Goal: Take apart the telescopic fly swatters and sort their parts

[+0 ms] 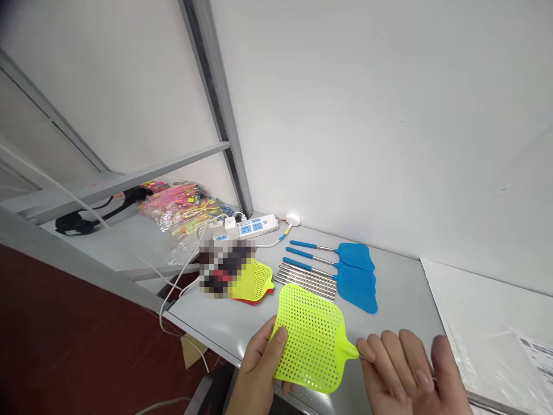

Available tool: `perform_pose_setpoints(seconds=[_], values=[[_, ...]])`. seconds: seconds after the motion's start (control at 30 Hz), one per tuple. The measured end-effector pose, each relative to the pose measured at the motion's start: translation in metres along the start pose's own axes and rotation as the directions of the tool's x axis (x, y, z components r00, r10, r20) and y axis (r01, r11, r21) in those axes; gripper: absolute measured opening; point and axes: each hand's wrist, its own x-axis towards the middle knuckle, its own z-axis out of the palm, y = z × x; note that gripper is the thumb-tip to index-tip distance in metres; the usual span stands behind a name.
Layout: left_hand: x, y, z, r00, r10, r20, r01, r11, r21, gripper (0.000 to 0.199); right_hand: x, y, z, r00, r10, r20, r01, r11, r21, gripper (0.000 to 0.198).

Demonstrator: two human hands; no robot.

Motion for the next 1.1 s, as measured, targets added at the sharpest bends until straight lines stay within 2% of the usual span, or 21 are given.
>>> perform_pose_setpoints(seconds=[0.07,0.13,0.23,0.33,0.43,0.5,0.57,0.63,0.73,0.8,0.9,0.93,0.97,1.03,1.1], values=[[-0.001,0.004,0.001,0.998,-0.005,0.064,0.005,1.0,-0.001,0.052,0.003,0.002,0.011,0.995,-0.003,-0.099,0.01,0.997,0.074,0.045],[0.0,0.01,0.003,0.99,-0.004,0.139,-0.004,0.998,0.055,0.045,0.01,0.005,0.016,0.983,0.013,-0.181,0.001,0.997,0.077,0.048],[0.008,0.016,0.007,0.996,0.006,0.092,-0.018,0.991,0.135,0.032,0.024,0.01,0.014,0.97,0.017,-0.242,-0.007,0.999,0.042,0.052],[0.019,0.012,0.011,1.0,0.019,-0.012,-0.018,0.998,0.063,0.032,0.033,0.014,0.01,0.979,-0.052,-0.197,0.042,0.998,-0.054,0.057],[0.023,0.008,0.012,1.0,-0.01,0.024,0.01,1.0,0.021,0.034,0.033,0.015,0.008,0.99,-0.121,-0.079,0.105,0.978,-0.18,0.059],[0.018,0.007,0.012,0.999,-0.005,0.035,0.002,0.996,0.085,0.036,0.029,0.013,0.007,0.988,-0.148,-0.043,0.136,0.969,-0.205,0.059],[0.009,0.005,0.011,0.996,0.079,-0.041,-0.066,0.964,0.257,0.036,0.024,0.009,0.006,0.986,-0.157,-0.061,0.144,0.974,-0.178,0.058],[0.001,0.002,0.012,0.953,0.27,-0.134,-0.177,0.861,0.478,0.033,0.021,0.004,0.007,0.984,-0.156,-0.087,0.144,0.98,-0.136,0.058],[-0.005,-0.004,0.014,0.829,0.545,-0.123,-0.346,0.673,0.654,0.024,0.021,-0.002,0.007,0.983,-0.155,-0.099,0.146,0.984,-0.1,0.058],[-0.006,-0.009,0.016,0.758,0.648,-0.08,-0.439,0.596,0.673,0.018,0.024,-0.003,0.006,0.985,-0.139,-0.104,0.13,0.988,-0.087,0.058],[-0.007,-0.014,0.017,0.696,0.718,-0.036,-0.503,0.522,0.688,0.01,0.025,-0.005,0.002,0.989,-0.12,-0.085,0.112,0.989,-0.095,0.057],[-0.008,-0.015,0.018,0.695,0.717,-0.052,-0.495,0.529,0.69,0.009,0.024,-0.005,0.001,0.99,-0.124,-0.069,0.116,0.988,-0.106,0.056],[-0.009,-0.015,0.018,0.716,0.692,-0.092,-0.463,0.569,0.68,0.012,0.024,-0.006,0.0,0.99,-0.13,-0.055,0.123,0.985,-0.119,0.056],[-0.009,-0.013,0.021,0.818,0.537,-0.206,-0.333,0.734,0.592,0.022,0.023,-0.008,-0.001,0.99,-0.137,-0.043,0.13,0.983,-0.13,0.057],[-0.005,-0.01,0.026,0.922,0.284,-0.265,-0.165,0.904,0.395,0.031,0.025,-0.008,-0.001,0.988,-0.142,-0.052,0.135,0.984,-0.117,0.058]])
